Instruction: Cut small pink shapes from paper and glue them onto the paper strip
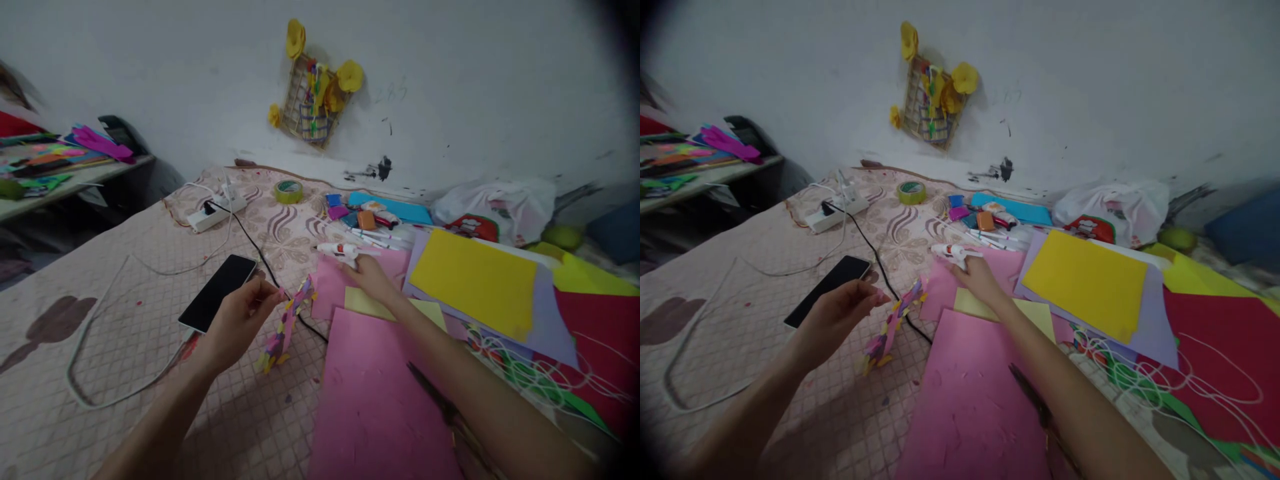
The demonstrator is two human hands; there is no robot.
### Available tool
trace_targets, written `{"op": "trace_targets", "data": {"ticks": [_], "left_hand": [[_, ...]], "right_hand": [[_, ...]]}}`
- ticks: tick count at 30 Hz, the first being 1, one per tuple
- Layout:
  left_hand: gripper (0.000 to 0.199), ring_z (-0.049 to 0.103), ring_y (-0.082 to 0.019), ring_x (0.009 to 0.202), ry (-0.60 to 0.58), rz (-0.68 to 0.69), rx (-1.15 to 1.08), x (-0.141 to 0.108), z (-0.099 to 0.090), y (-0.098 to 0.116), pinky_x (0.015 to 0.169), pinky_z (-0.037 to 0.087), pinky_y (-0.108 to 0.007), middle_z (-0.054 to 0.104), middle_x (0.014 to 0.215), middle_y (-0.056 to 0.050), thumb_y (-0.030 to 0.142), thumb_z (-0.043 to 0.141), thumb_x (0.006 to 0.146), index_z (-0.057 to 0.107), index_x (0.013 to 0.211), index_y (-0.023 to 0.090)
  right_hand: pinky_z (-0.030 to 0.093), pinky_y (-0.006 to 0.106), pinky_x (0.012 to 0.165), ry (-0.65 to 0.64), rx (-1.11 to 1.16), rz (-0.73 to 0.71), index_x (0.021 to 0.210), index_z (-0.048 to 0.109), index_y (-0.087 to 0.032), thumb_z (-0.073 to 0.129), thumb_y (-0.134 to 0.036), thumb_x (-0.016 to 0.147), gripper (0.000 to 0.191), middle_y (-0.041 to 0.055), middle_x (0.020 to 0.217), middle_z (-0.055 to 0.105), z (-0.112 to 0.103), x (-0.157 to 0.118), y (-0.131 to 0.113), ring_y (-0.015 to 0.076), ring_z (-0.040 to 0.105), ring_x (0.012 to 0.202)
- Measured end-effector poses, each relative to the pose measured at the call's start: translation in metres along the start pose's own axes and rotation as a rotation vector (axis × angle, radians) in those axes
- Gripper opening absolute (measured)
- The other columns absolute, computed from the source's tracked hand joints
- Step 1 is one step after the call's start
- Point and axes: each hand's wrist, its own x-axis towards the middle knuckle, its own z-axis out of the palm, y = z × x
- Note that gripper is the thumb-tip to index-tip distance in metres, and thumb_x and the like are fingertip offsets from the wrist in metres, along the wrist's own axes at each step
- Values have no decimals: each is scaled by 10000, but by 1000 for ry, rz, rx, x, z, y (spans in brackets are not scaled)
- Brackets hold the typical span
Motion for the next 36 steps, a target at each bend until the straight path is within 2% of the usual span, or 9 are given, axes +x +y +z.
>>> {"op": "trace_targets", "data": {"ticks": [3, 7, 10, 18, 23, 28, 32, 34, 36], "left_hand": [[170, 507, -115, 659, -9, 43, 118, -4, 2, 0, 601, 393, -226, 572, 715, -2, 322, 500, 810, 548, 750, 170], [166, 474, -103, 623, -54, 83, 155, -8, 6, 3, 570, 369, -213, 536, 676, 10, 285, 471, 823, 536, 722, 171], [155, 484, -105, 630, -63, 84, 170, -10, 7, 4, 565, 367, -212, 546, 688, 5, 274, 465, 822, 541, 737, 169], [146, 516, -117, 627, -47, 57, 317, -22, 5, 10, 583, 389, -230, 574, 670, 5, 271, 481, 811, 535, 718, 174], [141, 532, -147, 673, -47, 102, 458, -34, 12, 17, 621, 391, -264, 579, 707, -23, 219, 472, 805, 524, 682, 174], [176, 504, -166, 685, -46, 207, 602, -34, 19, 11, 632, 376, -292, 546, 708, -33, 235, 440, 825, 514, 674, 182], [176, 491, -181, 696, -68, 233, 694, -29, 21, 8, 638, 370, -308, 533, 716, -45, 235, 438, 825, 502, 671, 181], [169, 491, -185, 705, -78, 237, 715, -28, 21, 8, 639, 370, -310, 529, 719, -48, 227, 435, 825, 493, 672, 182], [166, 487, -185, 704, -89, 241, 726, -28, 21, 8, 636, 368, -310, 525, 719, -47, 220, 429, 827, 485, 675, 181]], "right_hand": [[368, 296, 594, 25, -41, 12, 753, 529, -149, 467, -402, 813, 267, 40, 667, 537, -1, -4, 0, 186, 483, 637], [406, 360, 712, 82, -105, -10, 948, 521, -129, 487, -347, 808, 261, 114, 896, 561, -6, -23, 0, 245, 510, 842], [419, 399, 786, 128, -60, -23, 1079, 484, -145, 477, -305, 823, 302, 132, 1039, 530, -8, -38, 0, 243, 512, 930], [411, 423, 855, 174, 0, -20, 1130, 473, -187, 502, -242, 815, 321, 112, 1066, 511, -13, -59, -7, 247, 483, 1017], [360, 450, 903, 300, -52, -50, 1102, 494, -201, 474, -149, 805, 303, 115, 1082, 496, -12, -69, -39, 261, 447, 1056], [428, 352, 800, 64, 211, -79, 990, 543, -214, 456, -134, 821, 206, 71, 978, 559, 2, -84, -86, 200, 520, 932], [450, 278, 675, -117, 427, 85, 998, 569, -202, 465, -127, 818, 221, 52, 928, 605, 18, -91, -105, 151, 559, 784], [449, 276, 687, -154, 513, 155, 1012, 579, -198, 473, -139, 820, 227, 50, 926, 622, 25, -93, -107, 154, 566, 812], [452, 244, 592, -216, 619, 250, 1030, 575, -187, 463, -166, 834, 228, 45, 863, 624, 32, -94, -106, 134, 575, 717]]}}
